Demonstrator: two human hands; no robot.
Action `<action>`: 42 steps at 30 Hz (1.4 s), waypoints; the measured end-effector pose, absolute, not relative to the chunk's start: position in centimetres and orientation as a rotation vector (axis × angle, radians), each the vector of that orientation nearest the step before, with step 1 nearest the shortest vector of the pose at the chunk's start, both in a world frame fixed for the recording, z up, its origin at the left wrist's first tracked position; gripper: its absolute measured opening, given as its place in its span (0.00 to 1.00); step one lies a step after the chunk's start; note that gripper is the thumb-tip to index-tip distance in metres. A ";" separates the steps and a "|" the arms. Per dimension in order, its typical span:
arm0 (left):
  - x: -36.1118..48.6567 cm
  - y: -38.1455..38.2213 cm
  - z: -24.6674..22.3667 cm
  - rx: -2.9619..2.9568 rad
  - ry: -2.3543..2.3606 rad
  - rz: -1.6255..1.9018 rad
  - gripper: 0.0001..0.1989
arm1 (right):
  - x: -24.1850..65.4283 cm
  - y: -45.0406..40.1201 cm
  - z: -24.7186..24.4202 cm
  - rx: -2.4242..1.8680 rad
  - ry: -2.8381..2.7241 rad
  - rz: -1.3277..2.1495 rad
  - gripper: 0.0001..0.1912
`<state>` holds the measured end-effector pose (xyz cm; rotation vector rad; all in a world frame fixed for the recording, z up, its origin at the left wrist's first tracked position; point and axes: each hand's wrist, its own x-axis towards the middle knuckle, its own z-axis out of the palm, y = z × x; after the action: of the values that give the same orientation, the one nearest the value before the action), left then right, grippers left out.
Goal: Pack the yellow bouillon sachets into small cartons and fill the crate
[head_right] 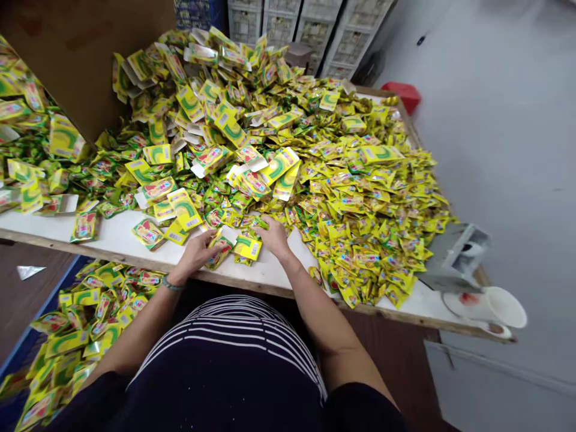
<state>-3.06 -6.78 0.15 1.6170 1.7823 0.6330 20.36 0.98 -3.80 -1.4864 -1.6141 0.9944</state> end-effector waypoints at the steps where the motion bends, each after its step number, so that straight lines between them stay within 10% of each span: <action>1: -3.1 -6.8 -0.1 1.597 1.775 0.651 0.27 | 20.5 0.9 -3.6 -1.511 -1.635 0.972 0.18; 18: -3.6 -7.4 -0.2 1.264 1.389 0.860 0.26 | 17.2 0.1 -0.7 -1.089 -2.050 1.275 0.09; 42: -3.2 -7.1 -0.1 0.616 1.280 1.152 0.28 | 13.4 3.4 -2.5 -1.424 -2.145 0.490 0.13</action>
<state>-3.19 -7.13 -0.14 0.6162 1.2801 1.1525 13.40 3.40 -2.50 -1.4238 -2.1450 0.4899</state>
